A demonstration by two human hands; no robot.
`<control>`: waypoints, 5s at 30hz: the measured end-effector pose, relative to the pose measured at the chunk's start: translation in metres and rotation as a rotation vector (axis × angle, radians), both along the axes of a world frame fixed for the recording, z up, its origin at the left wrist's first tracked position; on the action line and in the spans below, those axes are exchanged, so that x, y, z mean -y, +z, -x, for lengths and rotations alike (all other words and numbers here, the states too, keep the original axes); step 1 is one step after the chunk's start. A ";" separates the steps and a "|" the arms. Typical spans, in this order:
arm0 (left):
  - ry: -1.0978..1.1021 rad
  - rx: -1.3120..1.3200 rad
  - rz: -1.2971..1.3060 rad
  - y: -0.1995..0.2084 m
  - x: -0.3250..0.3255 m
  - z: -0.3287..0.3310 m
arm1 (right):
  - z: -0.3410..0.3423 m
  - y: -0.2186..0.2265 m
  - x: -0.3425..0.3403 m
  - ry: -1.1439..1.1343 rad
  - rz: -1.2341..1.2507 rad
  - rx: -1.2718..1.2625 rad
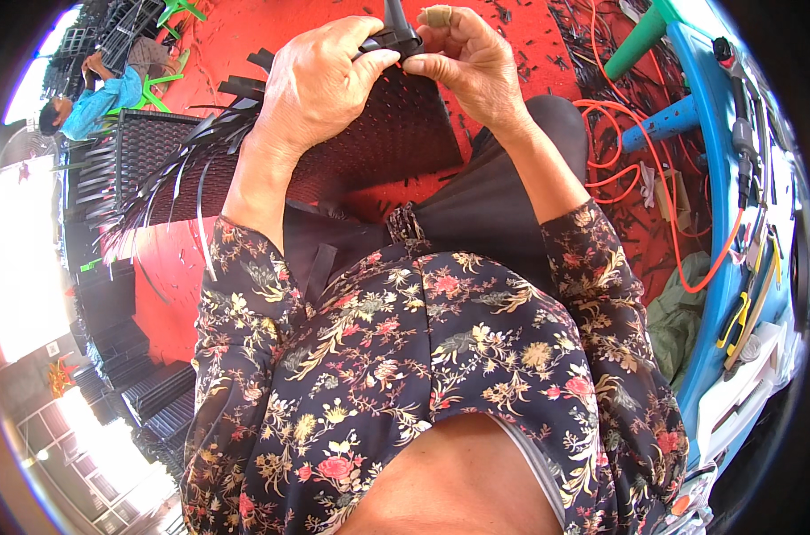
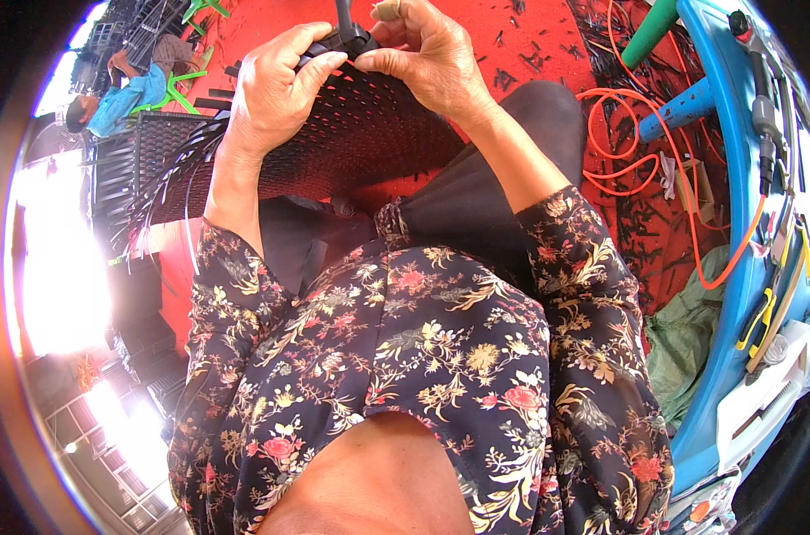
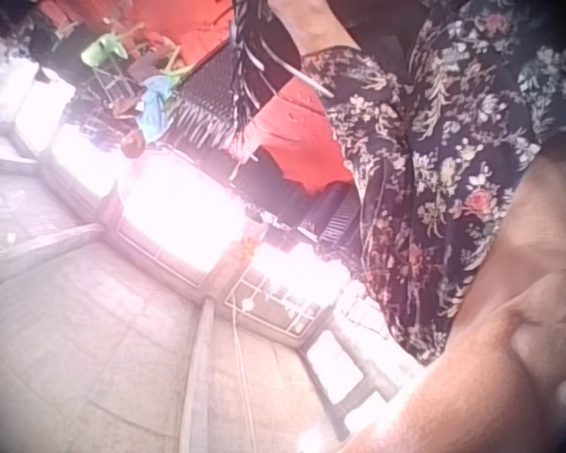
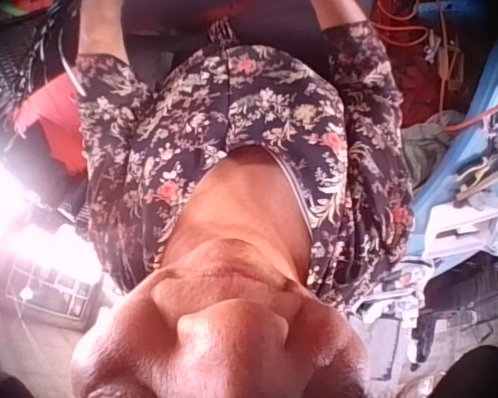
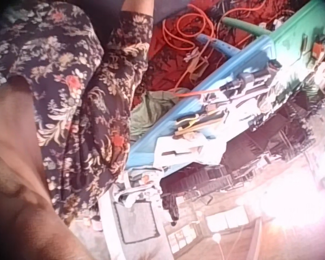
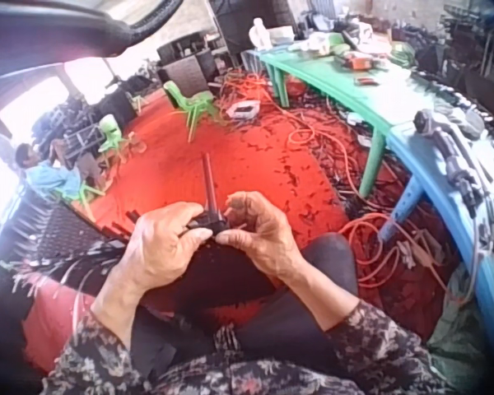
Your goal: The person assembles a black wicker-style furniture component by hammering a strip into place and then trimming excess material from several black strips with scissors.
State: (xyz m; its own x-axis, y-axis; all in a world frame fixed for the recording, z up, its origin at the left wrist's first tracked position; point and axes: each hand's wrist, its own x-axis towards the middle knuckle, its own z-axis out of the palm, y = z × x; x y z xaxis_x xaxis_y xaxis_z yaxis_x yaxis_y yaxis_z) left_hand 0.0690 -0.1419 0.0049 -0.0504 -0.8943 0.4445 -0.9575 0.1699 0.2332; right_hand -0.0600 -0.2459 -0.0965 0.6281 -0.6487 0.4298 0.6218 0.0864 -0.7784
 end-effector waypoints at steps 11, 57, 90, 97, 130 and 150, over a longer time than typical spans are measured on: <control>-0.031 -0.131 -0.069 0.004 0.009 -0.010 | -0.007 -0.008 0.014 -0.143 0.111 -0.063; -0.074 -0.124 0.129 0.005 0.001 0.009 | -0.001 0.084 0.037 0.164 0.255 -0.455; 0.004 -0.149 0.058 0.013 -0.003 0.014 | 0.013 0.009 -0.022 -0.564 0.348 -0.328; 0.006 -0.138 0.040 0.012 -0.003 0.014 | 0.017 0.004 -0.012 -0.491 0.481 -0.217; -0.012 -0.178 0.019 0.011 0.003 0.012 | 0.039 -0.002 -0.008 -0.250 0.433 -0.272; -0.088 -0.173 0.032 0.007 0.005 0.008 | 0.031 -0.003 -0.013 -0.269 0.334 -0.173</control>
